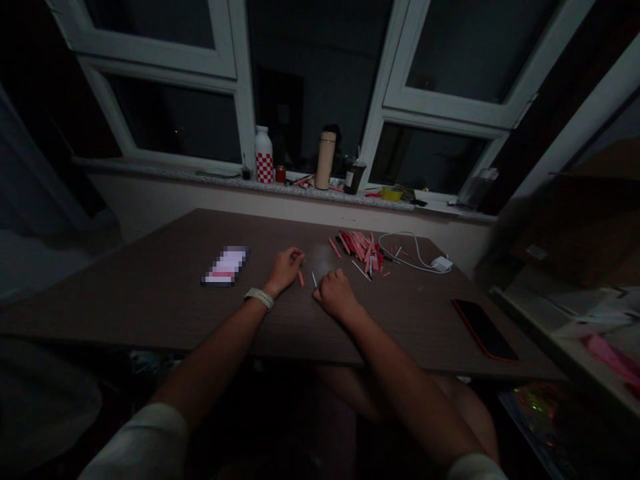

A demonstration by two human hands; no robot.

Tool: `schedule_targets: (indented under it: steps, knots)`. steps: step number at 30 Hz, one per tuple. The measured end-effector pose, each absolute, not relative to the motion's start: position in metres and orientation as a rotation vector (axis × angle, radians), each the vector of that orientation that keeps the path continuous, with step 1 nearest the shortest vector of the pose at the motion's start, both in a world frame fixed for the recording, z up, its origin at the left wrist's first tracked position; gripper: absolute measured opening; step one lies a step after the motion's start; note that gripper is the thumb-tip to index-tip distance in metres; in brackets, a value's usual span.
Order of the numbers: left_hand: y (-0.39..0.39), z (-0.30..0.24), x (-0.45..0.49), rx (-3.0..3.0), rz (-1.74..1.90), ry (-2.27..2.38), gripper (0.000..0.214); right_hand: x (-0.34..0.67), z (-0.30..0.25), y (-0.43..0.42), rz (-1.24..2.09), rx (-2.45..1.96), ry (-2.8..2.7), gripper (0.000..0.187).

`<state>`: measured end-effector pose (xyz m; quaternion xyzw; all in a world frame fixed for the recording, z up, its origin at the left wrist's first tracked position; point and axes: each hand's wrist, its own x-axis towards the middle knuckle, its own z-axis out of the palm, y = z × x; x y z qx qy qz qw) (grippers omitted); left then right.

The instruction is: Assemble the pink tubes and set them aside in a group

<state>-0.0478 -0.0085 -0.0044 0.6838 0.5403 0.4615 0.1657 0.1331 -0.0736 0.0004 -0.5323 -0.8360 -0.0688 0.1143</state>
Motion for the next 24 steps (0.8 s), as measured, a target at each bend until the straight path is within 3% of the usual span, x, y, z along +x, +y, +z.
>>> schedule_targets:
  steps: [9,24]
  knots:
    - [-0.014,-0.005,-0.046,2.116,1.228,1.584,0.025,0.122,0.004,-0.080,-0.215,-1.643,-2.444,0.040]
    - [-0.009,-0.004,-0.041,1.457,1.513,1.236,0.027,0.149,0.012,-0.070,-0.022,-1.513,-2.306,0.027]
